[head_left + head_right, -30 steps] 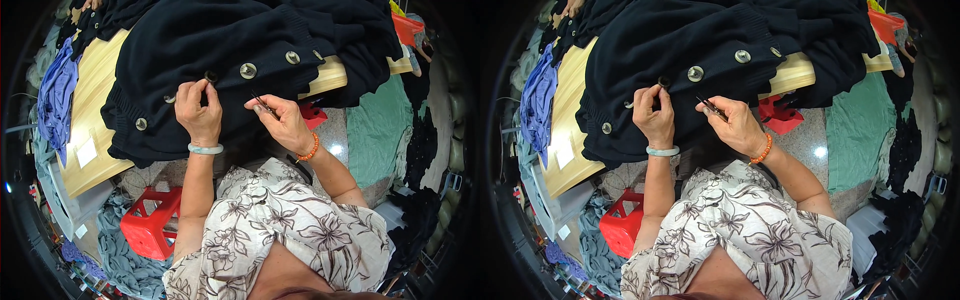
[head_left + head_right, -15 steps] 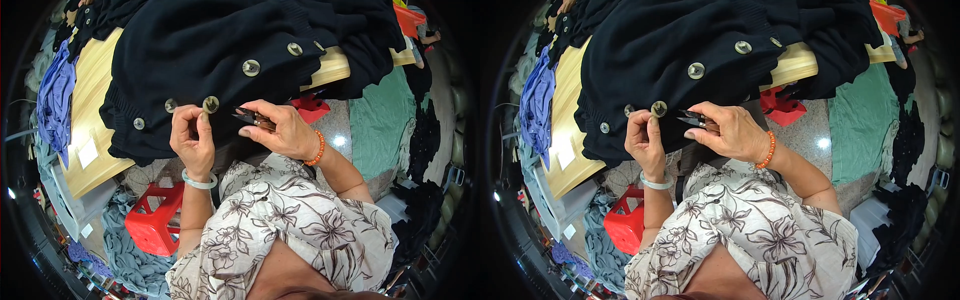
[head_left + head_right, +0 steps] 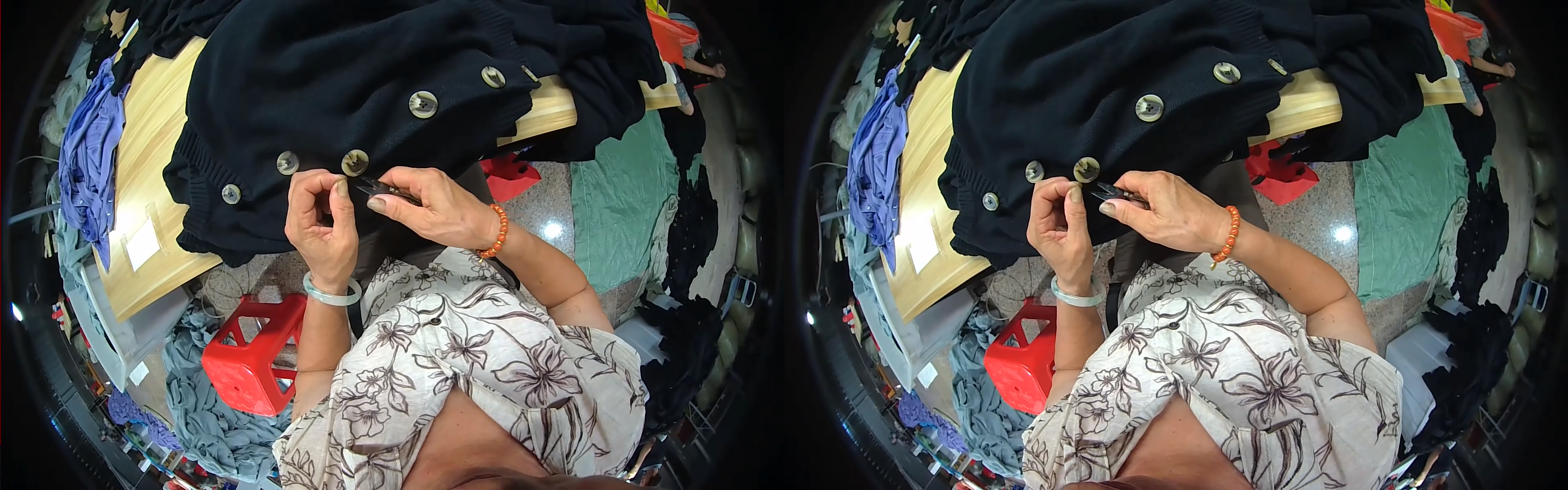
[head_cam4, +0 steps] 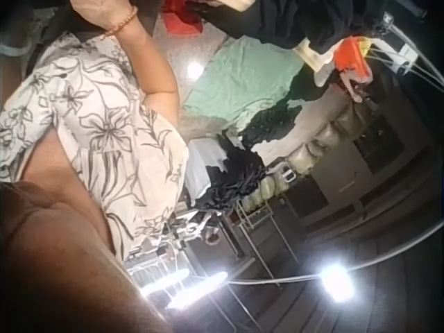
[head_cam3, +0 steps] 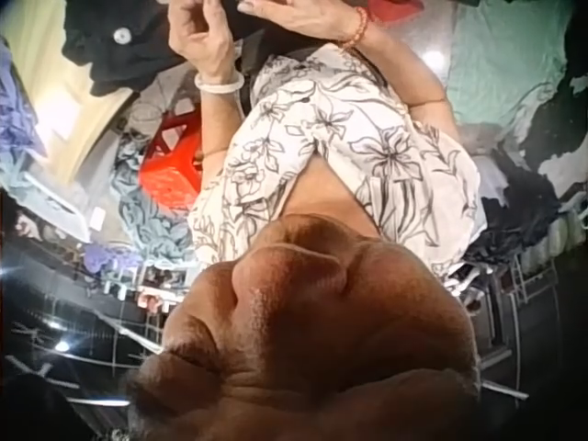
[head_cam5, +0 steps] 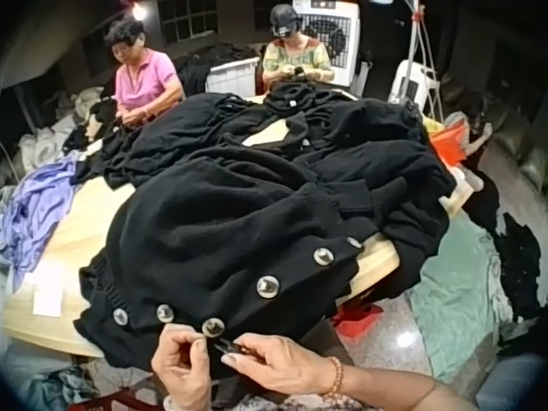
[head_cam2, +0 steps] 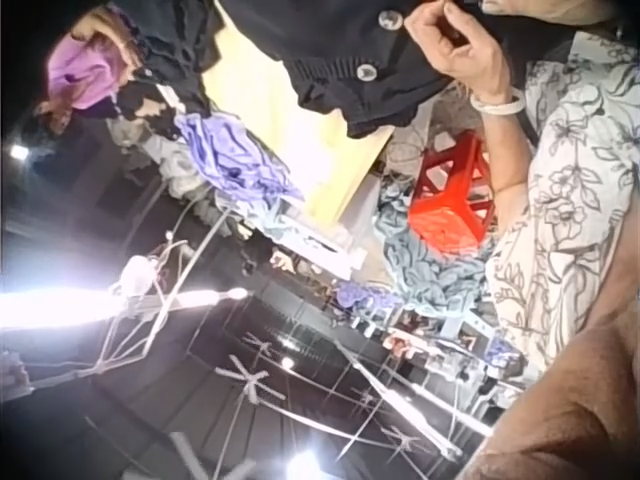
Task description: Inspecting and adjusting buttons on black sweaters using a small pair of nippers or tweezers.
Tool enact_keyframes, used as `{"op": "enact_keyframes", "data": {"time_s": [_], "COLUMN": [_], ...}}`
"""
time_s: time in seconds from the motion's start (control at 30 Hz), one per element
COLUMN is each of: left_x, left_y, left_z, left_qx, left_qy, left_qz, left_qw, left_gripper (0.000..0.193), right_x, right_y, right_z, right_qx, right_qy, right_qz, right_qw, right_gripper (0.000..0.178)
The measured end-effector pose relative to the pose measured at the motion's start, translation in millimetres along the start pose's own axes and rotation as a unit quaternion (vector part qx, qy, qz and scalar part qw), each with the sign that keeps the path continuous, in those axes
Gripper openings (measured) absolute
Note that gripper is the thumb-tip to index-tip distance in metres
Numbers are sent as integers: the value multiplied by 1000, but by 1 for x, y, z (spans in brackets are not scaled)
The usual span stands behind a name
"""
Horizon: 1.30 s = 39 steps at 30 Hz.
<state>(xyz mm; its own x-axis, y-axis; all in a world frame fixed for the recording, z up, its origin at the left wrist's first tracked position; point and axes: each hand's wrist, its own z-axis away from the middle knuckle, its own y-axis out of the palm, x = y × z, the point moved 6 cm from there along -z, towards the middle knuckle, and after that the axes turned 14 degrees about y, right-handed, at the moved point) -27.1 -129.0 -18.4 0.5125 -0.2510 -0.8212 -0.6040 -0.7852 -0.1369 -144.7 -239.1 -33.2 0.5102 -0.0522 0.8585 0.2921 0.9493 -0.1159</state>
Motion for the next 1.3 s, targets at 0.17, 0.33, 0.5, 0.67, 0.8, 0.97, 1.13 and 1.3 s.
{"op": "enact_keyframes", "data": {"time_s": [0.17,0.33,0.5,0.67,0.8,0.97,1.13,1.3], "left_x": [0,4,6,9,9,9,-11,-34], "left_y": [-2,-3,-3,-4,-2,-3,-2,-1], "left_z": [1,1,3,7,7,8,11,24], "left_qx": [-10,-21,-21,-22,-22,-32,197,321], "left_qy": [-3,-12,-11,-23,-27,-23,-69,-98], "left_qz": [-9,-12,-9,6,4,5,-34,46], "left_qw": [1000,1000,1000,999,999,999,977,941], "left_gripper": [5,4,4,5,5,6,8,23], "right_x": [-1,-1,7,20,24,33,40,42], "right_y": [8,7,6,6,3,4,-15,-81], "right_z": [-12,-11,-11,-7,-3,5,33,48], "right_qx": [10,16,2,-60,-137,-167,-119,-361], "right_qy": [-7,-29,-43,-85,-151,-197,-227,-265], "right_qz": [-24,-60,-43,72,140,138,154,38], "right_qw": [1000,998,998,992,969,956,954,893], "right_gripper": [30,31,29,27,22,18,20,16]}}
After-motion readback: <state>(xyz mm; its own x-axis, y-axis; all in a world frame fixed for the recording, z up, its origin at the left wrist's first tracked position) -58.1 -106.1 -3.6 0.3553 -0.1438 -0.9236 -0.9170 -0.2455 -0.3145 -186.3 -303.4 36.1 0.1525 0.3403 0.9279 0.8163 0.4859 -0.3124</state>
